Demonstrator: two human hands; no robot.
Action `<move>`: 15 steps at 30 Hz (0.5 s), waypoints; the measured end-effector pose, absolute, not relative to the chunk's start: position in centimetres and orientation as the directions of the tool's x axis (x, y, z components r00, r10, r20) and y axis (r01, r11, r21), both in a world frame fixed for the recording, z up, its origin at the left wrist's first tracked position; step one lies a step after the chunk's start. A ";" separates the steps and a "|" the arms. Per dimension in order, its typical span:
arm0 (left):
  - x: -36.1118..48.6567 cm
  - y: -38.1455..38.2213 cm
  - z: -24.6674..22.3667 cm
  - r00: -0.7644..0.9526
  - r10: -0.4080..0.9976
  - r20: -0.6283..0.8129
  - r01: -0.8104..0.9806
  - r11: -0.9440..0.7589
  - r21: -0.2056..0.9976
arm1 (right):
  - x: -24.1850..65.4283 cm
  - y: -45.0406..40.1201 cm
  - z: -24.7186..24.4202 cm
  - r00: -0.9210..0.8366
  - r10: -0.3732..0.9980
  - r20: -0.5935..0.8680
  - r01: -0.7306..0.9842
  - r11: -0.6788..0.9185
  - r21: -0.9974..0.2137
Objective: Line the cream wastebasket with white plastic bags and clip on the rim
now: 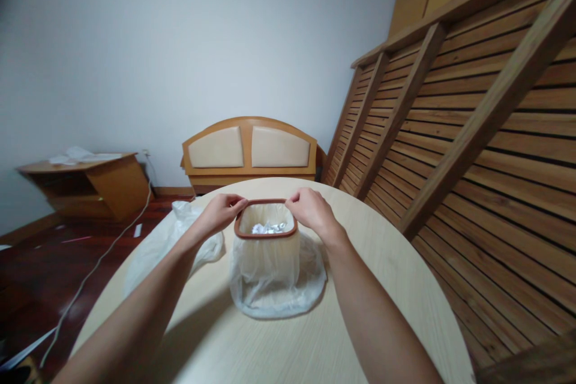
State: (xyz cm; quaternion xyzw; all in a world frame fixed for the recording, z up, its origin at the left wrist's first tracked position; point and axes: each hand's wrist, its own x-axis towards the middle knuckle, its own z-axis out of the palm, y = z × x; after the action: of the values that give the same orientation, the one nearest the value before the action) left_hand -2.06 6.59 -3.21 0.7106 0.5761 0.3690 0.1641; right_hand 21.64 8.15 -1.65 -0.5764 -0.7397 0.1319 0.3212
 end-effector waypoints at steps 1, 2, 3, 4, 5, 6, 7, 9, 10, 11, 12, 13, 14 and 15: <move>-2.1 6.6 -3.3 0.064 0.943 0.327 0.699 -0.276 0.659 | 21.7 8.1 -1.6 -0.142 0.937 0.321 0.781 0.305 -0.545; -2.0 6.7 -3.3 0.060 0.946 0.319 0.704 -0.266 0.658 | 21.7 8.0 -1.6 -0.155 0.936 0.316 0.801 0.307 -0.515; -2.0 6.7 -3.3 0.052 0.948 0.313 0.712 -0.255 0.654 | 21.7 7.9 -1.5 -0.167 0.936 0.311 0.819 0.307 -0.484; -1.9 6.6 -3.3 0.039 0.949 0.313 0.722 -0.243 0.648 | 21.7 7.8 -1.5 -0.176 0.935 0.307 0.831 0.308 -0.463; -1.8 6.6 -3.2 0.022 0.947 0.321 0.730 -0.235 0.642 | 21.7 7.7 -1.4 -0.183 0.934 0.307 0.839 0.311 -0.446; -1.7 6.4 -3.1 0.007 0.938 0.345 0.734 -0.239 0.636 | 21.6 7.6 -1.4 -0.189 0.930 0.316 0.843 0.319 -0.433; -1.5 6.2 -2.9 0.000 0.923 0.385 0.731 -0.263 0.630 | 21.5 7.5 -1.3 -0.199 0.921 0.336 0.838 0.337 -0.428; -1.0 5.7 -2.6 0.032 0.871 0.490 0.702 -0.368 0.610 | 21.2 7.3 -1.2 -0.240 0.882 0.406 0.787 0.421 -0.450; -0.7 5.4 -2.5 0.075 0.845 0.529 0.677 -0.433 0.595 | 21.0 7.2 -1.2 -0.285 0.855 0.434 0.739 0.484 -0.468; -0.5 5.1 -2.5 0.132 0.827 0.546 0.645 -0.490 0.586 | 20.8 7.1 -1.3 -0.349 0.827 0.442 0.682 0.547 -0.486; -0.4 4.9 -2.5 0.195 0.820 0.537 0.610 -0.531 0.589 | 20.6 7.0 -1.4 -0.426 0.797 0.427 0.622 0.601 -0.501; -0.3 4.7 -2.6 0.258 0.823 0.507 0.576 -0.552 0.603 | 20.5 6.9 -1.5 -0.504 0.767 0.396 0.571 0.640 -0.514; -0.2 4.6 -2.8 0.309 0.828 0.468 0.548 -0.557 0.624 | 20.3 6.7 -1.7 -0.569 0.740 0.357 0.536 0.664 -0.521; -0.2 4.6 -3.1 0.349 0.832 0.431 0.530 -0.554 0.642 | 20.2 6.6 -2.0 -0.612 0.720 0.327 0.520 0.678 -0.519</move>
State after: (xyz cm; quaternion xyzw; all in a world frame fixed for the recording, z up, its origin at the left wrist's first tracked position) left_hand -0.19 4.58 -3.06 0.7964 0.4277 0.3779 0.1999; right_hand 20.23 6.60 -1.96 -0.3534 -0.8775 0.1899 0.2627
